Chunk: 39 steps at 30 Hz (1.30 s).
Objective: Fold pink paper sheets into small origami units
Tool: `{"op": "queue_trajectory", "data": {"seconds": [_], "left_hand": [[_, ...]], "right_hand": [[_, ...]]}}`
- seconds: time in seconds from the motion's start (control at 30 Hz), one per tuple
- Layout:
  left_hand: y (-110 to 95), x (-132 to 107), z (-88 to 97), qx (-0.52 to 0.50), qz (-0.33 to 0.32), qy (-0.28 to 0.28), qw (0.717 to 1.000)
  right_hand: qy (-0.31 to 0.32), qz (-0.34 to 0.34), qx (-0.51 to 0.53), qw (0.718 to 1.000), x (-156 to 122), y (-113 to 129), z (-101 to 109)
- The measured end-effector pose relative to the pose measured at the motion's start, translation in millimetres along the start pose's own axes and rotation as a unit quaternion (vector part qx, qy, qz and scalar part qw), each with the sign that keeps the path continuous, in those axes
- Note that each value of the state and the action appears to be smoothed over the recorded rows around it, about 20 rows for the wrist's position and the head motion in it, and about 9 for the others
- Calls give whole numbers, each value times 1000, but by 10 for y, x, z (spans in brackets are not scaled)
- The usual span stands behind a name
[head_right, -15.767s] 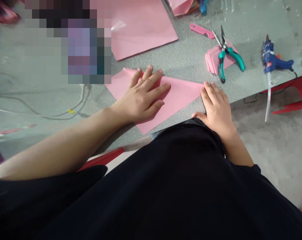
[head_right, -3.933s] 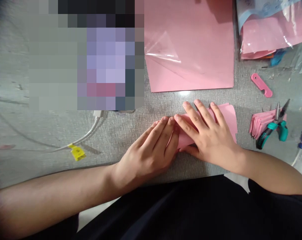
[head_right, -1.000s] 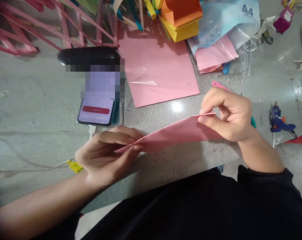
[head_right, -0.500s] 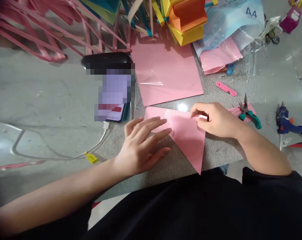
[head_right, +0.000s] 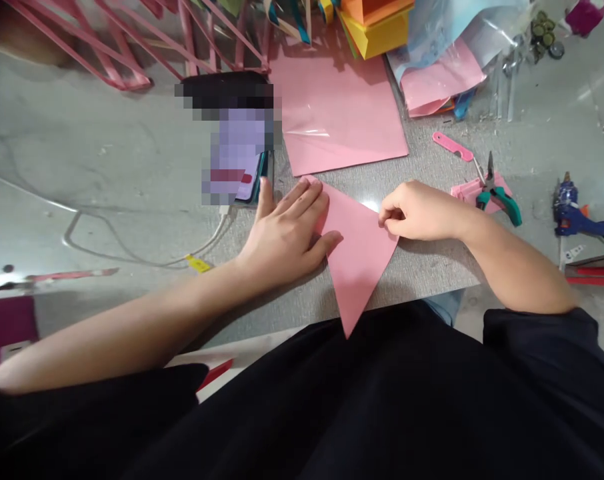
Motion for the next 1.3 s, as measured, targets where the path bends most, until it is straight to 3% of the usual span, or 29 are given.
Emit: {"op": "queue_trajectory", "data": {"seconds": [0.17, 0.27, 0.33, 0.37, 0.43, 0.5, 0.57, 0.67, 0.77, 0.93, 1.13, 1.3], "left_hand": [[2, 60, 69, 56, -50, 99, 992], [29, 71, 95, 76, -110, 143, 981], [33, 71, 93, 84, -136, 161, 974], [23, 70, 84, 86, -140, 167, 972], [-17, 66, 52, 83, -130, 166, 974], [-71, 58, 5, 73, -105, 146, 981], [-117, 40, -60, 63, -98, 129, 985], [-119, 1, -155, 59, -117, 119, 984], [-64, -33, -188, 64, -146, 115, 980], [-20, -33, -96, 48, -184, 84, 978], [12, -15, -10, -5, -202, 44, 978], [53, -86, -36, -9, -190, 43, 981]], "right_hand": [[71, 31, 47, 996, -10, 150, -227], [162, 46, 111, 979, -47, 248, -361], [182, 47, 129, 974, -54, 256, -348], [146, 43, 111, 982, -36, 223, -284], [-27, 18, 10, 999, 25, 77, -45], [-250, -49, -150, 955, 50, -128, 238], [-309, -117, -257, 908, 107, -345, 357], [-301, -201, -315, 877, 200, -592, 378], [-276, -241, -344, 865, 237, -644, 350], [-257, -211, -379, 863, 216, -527, 364], [-217, -232, -384, 867, 92, -393, 297], [-210, -151, -437, 862, -58, -266, 218]]}}
Point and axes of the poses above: each hand's wrist, its own x-axis towards the middle knuckle, its own z-axis out of the back of the hand, y = z × x, the point moved 4 cm from there along x, towards the middle knuckle, and after that the axes turned 5 degrees about -x, right-handed, at the moved point
